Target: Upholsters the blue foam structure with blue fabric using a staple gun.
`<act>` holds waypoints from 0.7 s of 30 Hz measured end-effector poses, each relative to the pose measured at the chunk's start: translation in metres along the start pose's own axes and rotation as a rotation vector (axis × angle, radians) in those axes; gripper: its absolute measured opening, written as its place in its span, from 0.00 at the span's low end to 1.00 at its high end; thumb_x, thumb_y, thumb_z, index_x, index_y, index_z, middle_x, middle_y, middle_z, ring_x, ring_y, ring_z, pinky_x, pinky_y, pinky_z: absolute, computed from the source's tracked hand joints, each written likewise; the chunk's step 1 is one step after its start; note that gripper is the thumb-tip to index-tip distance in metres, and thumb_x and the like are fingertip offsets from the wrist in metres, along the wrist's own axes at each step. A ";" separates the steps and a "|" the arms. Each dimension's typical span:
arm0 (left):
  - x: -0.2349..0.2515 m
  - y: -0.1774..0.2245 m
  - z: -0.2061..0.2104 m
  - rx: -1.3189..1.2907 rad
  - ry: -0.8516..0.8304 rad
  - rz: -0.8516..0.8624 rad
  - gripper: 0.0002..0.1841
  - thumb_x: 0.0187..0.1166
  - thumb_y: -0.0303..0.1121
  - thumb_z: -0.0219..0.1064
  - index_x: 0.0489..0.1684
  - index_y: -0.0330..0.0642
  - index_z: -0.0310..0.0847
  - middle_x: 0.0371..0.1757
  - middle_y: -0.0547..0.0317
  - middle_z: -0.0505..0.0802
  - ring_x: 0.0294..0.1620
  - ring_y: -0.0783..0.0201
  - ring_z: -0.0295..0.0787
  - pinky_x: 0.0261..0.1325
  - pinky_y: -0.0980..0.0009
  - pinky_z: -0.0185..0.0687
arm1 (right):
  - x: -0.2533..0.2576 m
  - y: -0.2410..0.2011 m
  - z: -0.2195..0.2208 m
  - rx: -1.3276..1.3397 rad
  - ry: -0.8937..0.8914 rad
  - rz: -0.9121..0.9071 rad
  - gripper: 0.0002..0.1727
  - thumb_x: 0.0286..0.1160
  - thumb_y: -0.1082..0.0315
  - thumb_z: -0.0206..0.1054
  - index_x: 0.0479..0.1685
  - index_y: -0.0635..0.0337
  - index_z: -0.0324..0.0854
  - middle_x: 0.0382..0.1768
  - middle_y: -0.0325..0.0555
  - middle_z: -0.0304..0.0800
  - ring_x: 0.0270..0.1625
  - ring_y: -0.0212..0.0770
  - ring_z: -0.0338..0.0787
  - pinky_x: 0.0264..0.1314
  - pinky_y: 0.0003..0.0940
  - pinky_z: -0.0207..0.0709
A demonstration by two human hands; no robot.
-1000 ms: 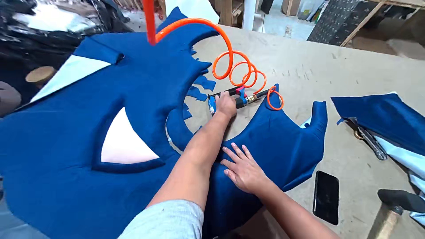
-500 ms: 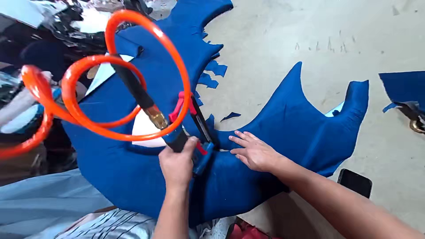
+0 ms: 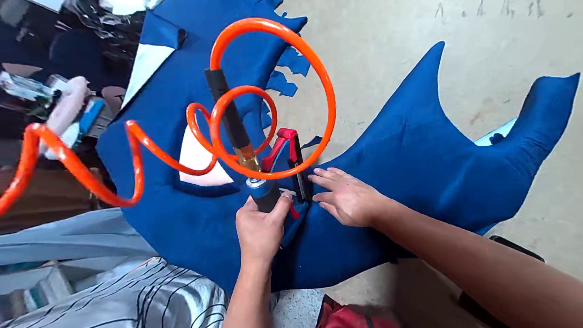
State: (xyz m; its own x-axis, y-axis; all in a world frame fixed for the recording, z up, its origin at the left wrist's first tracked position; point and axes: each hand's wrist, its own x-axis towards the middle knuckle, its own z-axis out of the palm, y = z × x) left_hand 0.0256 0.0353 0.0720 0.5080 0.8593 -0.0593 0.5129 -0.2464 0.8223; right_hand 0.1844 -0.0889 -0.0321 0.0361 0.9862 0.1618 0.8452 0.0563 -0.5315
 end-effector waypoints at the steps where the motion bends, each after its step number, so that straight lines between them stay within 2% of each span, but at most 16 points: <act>1: 0.003 0.003 0.000 0.015 -0.002 -0.019 0.07 0.69 0.39 0.77 0.34 0.47 0.92 0.29 0.61 0.96 0.27 0.64 0.95 0.31 0.62 0.92 | 0.000 0.001 -0.001 0.009 -0.011 -0.001 0.20 0.89 0.55 0.53 0.58 0.46 0.92 0.84 0.46 0.74 0.92 0.49 0.62 0.96 0.50 0.50; 5: 0.012 0.011 0.006 0.166 0.030 -0.083 0.10 0.71 0.44 0.77 0.29 0.51 0.89 0.19 0.63 0.90 0.15 0.66 0.84 0.18 0.65 0.80 | 0.005 0.013 -0.019 0.102 -0.158 -0.033 0.20 0.91 0.58 0.52 0.63 0.50 0.90 0.86 0.42 0.72 0.93 0.46 0.59 0.97 0.47 0.47; 7: 0.013 0.016 0.010 0.289 0.062 -0.086 0.10 0.69 0.46 0.77 0.29 0.53 0.88 0.17 0.67 0.87 0.14 0.69 0.81 0.17 0.64 0.76 | 0.013 0.034 -0.028 0.138 -0.124 -0.079 0.18 0.88 0.58 0.56 0.58 0.48 0.92 0.81 0.41 0.79 0.89 0.47 0.68 0.93 0.49 0.57; 9: 0.009 0.019 0.014 0.364 0.087 -0.088 0.10 0.68 0.47 0.76 0.31 0.53 0.87 0.19 0.69 0.88 0.17 0.71 0.83 0.20 0.64 0.79 | 0.023 0.050 -0.030 0.122 -0.105 -0.067 0.18 0.83 0.49 0.63 0.62 0.44 0.90 0.77 0.41 0.82 0.82 0.47 0.77 0.86 0.52 0.67; 11: 0.005 0.017 0.017 0.365 0.123 -0.069 0.10 0.67 0.47 0.77 0.33 0.54 0.88 0.21 0.71 0.89 0.19 0.73 0.85 0.21 0.67 0.82 | 0.036 0.057 -0.032 0.056 -0.163 -0.022 0.31 0.79 0.39 0.63 0.74 0.45 0.81 0.75 0.42 0.83 0.77 0.46 0.81 0.81 0.53 0.71; 14: 0.003 0.012 0.016 0.346 0.136 -0.017 0.10 0.66 0.46 0.76 0.34 0.53 0.88 0.24 0.73 0.91 0.22 0.76 0.88 0.24 0.71 0.86 | 0.049 0.062 -0.029 -0.007 -0.220 -0.018 0.42 0.75 0.31 0.58 0.83 0.47 0.73 0.79 0.39 0.80 0.82 0.46 0.76 0.81 0.56 0.66; 16: 0.008 0.015 0.018 0.344 0.117 -0.040 0.09 0.65 0.45 0.77 0.33 0.53 0.89 0.24 0.71 0.93 0.23 0.73 0.90 0.25 0.69 0.87 | 0.053 0.066 -0.028 -0.003 -0.241 -0.044 0.42 0.76 0.31 0.57 0.86 0.46 0.71 0.83 0.37 0.76 0.87 0.45 0.70 0.83 0.57 0.62; 18: 0.014 0.024 0.022 0.385 0.087 -0.070 0.11 0.66 0.47 0.76 0.34 0.53 0.89 0.24 0.69 0.93 0.23 0.71 0.91 0.25 0.65 0.90 | 0.054 0.067 -0.026 0.008 -0.243 -0.063 0.41 0.76 0.32 0.57 0.85 0.46 0.73 0.83 0.37 0.76 0.87 0.45 0.69 0.86 0.56 0.58; 21: 0.021 0.034 0.029 0.493 0.068 -0.042 0.12 0.65 0.51 0.75 0.33 0.56 0.88 0.22 0.73 0.91 0.20 0.73 0.89 0.21 0.67 0.86 | 0.061 0.065 -0.034 0.046 -0.327 -0.041 0.39 0.75 0.34 0.61 0.82 0.47 0.76 0.84 0.38 0.75 0.90 0.46 0.66 0.93 0.57 0.48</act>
State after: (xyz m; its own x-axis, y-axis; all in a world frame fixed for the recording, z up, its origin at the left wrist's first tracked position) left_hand 0.0740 0.0324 0.0818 0.4422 0.8962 -0.0365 0.8063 -0.3793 0.4539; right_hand 0.2597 -0.0308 -0.0291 -0.1771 0.9803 -0.0880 0.8172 0.0966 -0.5682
